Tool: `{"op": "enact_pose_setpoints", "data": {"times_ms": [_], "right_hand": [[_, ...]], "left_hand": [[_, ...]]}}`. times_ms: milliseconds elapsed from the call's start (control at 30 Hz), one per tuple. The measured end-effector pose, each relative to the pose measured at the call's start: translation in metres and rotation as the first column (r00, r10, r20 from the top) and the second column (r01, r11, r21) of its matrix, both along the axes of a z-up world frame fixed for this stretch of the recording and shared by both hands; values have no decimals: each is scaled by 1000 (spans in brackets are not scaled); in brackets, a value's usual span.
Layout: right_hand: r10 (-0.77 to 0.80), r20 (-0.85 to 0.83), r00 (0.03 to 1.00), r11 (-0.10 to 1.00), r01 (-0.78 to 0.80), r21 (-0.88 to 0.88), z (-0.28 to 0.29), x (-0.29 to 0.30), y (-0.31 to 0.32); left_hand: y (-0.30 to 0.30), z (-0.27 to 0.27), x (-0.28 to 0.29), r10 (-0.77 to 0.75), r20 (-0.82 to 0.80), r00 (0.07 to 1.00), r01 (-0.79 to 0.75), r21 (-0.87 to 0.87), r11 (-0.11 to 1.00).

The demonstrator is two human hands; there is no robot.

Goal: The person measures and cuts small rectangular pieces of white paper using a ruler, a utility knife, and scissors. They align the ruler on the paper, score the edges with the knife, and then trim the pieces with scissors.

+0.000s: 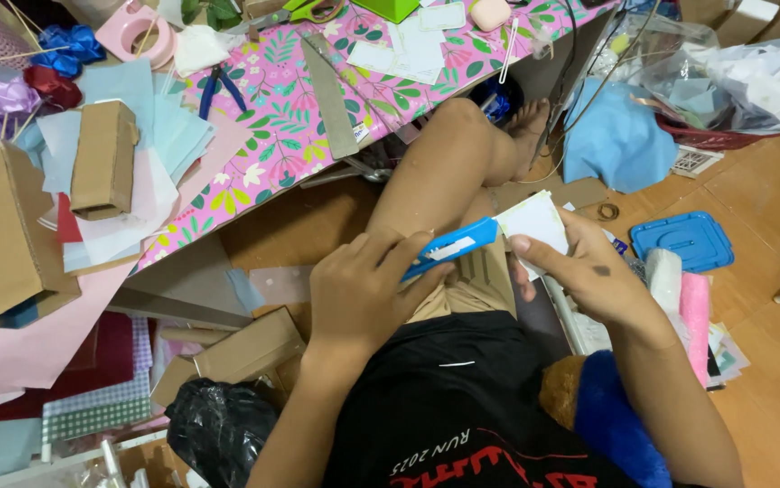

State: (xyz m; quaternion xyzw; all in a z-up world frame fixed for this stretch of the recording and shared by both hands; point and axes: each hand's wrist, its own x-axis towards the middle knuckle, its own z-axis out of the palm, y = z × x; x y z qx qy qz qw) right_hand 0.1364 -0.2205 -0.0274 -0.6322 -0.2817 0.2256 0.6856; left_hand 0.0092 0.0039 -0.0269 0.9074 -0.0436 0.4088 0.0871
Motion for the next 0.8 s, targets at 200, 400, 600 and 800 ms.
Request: {"op": "enact_pose_setpoints", "data": {"times_ms": [200,400,600,800], "right_hand": [[-25,50,998,991,32,-130,20,-9,7],[13,79,997,985,1,-173,25,-13,5],[108,40,993,954,-92,-286,16,-10,-5],[187,54,981,945,-165,-284,17,-8,-7]], "left_hand": [[-4,4,3,55,187,981,-85,160,983],[9,11,-9,43,172,984,-74,180,981],[8,23,-23,-2,19,1000,-1,159,987],[8,27,-23,-17,40,999,11,135,991]]}}
